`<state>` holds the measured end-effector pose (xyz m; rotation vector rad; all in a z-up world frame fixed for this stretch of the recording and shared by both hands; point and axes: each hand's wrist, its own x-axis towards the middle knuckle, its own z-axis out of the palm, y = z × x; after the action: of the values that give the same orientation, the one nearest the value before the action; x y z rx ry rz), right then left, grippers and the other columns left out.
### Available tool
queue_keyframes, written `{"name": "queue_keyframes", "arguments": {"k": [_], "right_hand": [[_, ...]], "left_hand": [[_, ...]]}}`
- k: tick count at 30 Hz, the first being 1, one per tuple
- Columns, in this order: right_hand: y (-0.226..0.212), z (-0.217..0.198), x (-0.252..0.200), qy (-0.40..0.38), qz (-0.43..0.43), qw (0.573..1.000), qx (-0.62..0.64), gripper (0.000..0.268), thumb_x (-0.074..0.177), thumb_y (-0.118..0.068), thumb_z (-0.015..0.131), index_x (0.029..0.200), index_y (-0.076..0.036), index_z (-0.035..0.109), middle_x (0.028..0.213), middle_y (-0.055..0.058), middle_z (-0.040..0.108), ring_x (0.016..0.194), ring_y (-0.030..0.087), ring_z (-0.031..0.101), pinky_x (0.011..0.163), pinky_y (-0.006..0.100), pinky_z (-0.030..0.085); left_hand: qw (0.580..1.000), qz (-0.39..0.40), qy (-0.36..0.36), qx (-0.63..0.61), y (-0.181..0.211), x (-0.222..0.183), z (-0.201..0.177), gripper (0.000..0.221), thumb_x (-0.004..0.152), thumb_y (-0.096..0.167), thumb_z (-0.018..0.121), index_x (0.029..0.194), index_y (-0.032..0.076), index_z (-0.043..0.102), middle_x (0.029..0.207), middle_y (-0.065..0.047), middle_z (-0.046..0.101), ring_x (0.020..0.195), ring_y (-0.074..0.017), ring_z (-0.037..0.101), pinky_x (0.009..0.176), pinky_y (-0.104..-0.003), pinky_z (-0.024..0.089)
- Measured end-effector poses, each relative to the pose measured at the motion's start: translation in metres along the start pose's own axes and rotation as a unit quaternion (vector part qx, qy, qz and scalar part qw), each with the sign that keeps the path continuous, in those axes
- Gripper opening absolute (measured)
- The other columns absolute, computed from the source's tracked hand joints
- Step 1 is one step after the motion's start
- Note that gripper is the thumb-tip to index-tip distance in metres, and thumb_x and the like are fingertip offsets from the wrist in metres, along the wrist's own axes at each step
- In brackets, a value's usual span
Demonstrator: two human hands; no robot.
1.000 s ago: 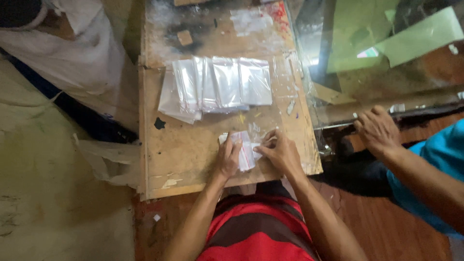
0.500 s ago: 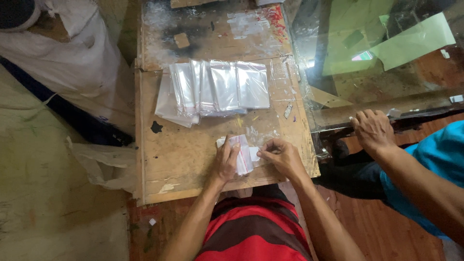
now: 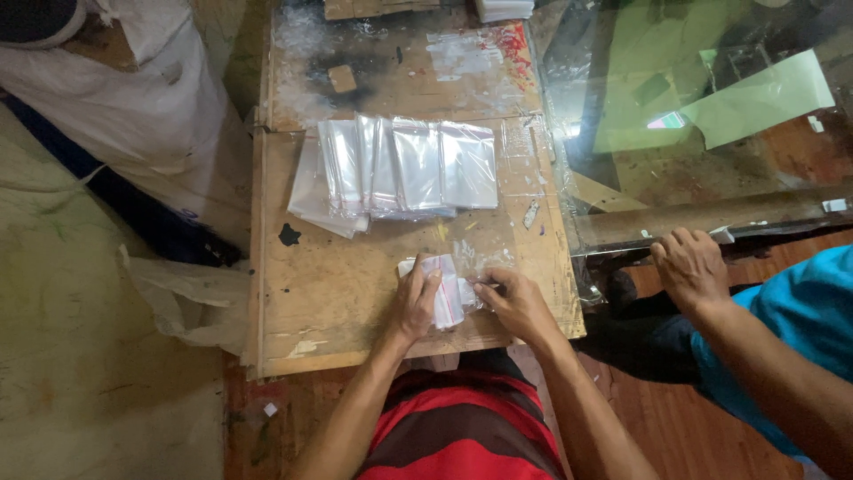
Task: The person places small printed stickers into plastic bags by hand and stacks the filled bags on a workbench.
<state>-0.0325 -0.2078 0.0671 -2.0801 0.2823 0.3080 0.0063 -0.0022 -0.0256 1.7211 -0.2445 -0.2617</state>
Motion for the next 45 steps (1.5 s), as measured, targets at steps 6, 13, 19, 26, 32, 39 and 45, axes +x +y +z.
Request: {"name": "queue_keyframes", "arguments": {"k": [6, 13, 19, 26, 32, 39, 45], "right_hand": [[-0.038, -0.008, -0.008, -0.038, -0.023, 0.998, -0.042, 0.028, 0.097, -0.026, 0.066, 0.116, -0.008, 0.076, 0.116, 0.026, 0.077, 0.116, 0.052, 0.067, 0.096, 0.060, 0.053], [-0.030, -0.002, -0.001, -0.033, 0.067, 0.991, 0.109, 0.055, 0.101, -0.049, 0.059, 0.141, -0.011, 0.061, 0.127, 0.018, 0.075, 0.129, 0.037, 0.065, 0.113, 0.053, 0.044], [-0.041, -0.008, 0.003, -0.077, 0.066, 0.994, 0.035, 0.064, 0.095, -0.060, 0.061, 0.134, -0.011, 0.071, 0.137, 0.022, 0.068, 0.138, 0.045, 0.055, 0.117, 0.057, 0.039], [-0.060, -0.036, -0.029, 0.127, -0.070, 0.988, -0.054, 0.023, 0.098, -0.022, 0.067, 0.116, -0.011, 0.076, 0.095, 0.021, 0.081, 0.104, 0.045, 0.075, 0.087, 0.055, 0.057], [-0.066, -0.107, -0.014, 0.293, -0.176, 0.934, -0.103, 0.019, 0.107, -0.019, 0.076, 0.092, -0.010, 0.070, 0.059, 0.013, 0.054, 0.057, 0.019, 0.051, 0.056, 0.033, 0.039], [-0.072, -0.128, -0.028, 0.218, -0.116, 0.956, -0.159, 0.019, 0.106, -0.022, 0.066, 0.114, -0.009, 0.076, 0.087, 0.011, 0.077, 0.066, 0.021, 0.065, 0.054, 0.039, 0.049], [-0.001, -0.060, 0.009, 0.049, -0.030, 0.982, 0.181, 0.024, 0.102, -0.025, 0.064, 0.081, -0.013, 0.065, 0.068, -0.004, 0.051, 0.058, 0.009, 0.043, 0.049, 0.029, 0.035]], "left_hand": [[1.000, -0.003, 0.000, 0.000, 0.032, -0.005, -0.002, 0.025, 0.105, 0.029, 0.046, 0.112, 0.010, 0.060, 0.091, -0.020, 0.064, 0.094, -0.0327, 0.068, 0.091, -0.048, 0.053], [0.999, 0.023, -0.024, -0.029, 0.051, -0.007, -0.004, 0.035, 0.104, 0.039, 0.052, 0.115, 0.006, 0.057, 0.089, -0.021, 0.062, 0.080, -0.0310, 0.072, 0.069, -0.044, 0.061], [0.991, 0.005, -0.059, -0.123, 0.056, -0.007, -0.005, 0.050, 0.106, 0.043, 0.038, 0.123, -0.002, 0.055, 0.097, -0.018, 0.059, 0.080, -0.0270, 0.072, 0.066, -0.037, 0.066], [0.971, 0.110, 0.087, -0.196, 0.119, -0.034, -0.037, 0.039, 0.102, 0.031, 0.045, 0.118, 0.000, 0.060, 0.098, -0.014, 0.060, 0.083, -0.0243, 0.071, 0.066, -0.038, 0.065], [0.865, 0.084, -0.139, 0.475, 0.172, -0.030, -0.035, 0.061, 0.101, 0.033, 0.063, 0.152, 0.002, 0.048, 0.163, -0.027, 0.041, 0.158, -0.0428, 0.027, 0.131, -0.057, 0.013], [0.911, 0.215, -0.342, 0.080, 0.130, -0.079, -0.029, 0.025, 0.109, 0.030, 0.054, 0.104, 0.012, 0.071, 0.107, -0.007, 0.078, 0.095, -0.0273, 0.075, 0.086, -0.041, 0.057], [0.920, -0.311, 0.025, -0.236, 0.115, -0.010, -0.015, 0.100, 0.083, 0.077, 0.037, 0.168, 0.025, 0.022, 0.178, 0.003, 0.013, 0.164, -0.0154, 0.014, 0.134, -0.045, 0.009]]}}
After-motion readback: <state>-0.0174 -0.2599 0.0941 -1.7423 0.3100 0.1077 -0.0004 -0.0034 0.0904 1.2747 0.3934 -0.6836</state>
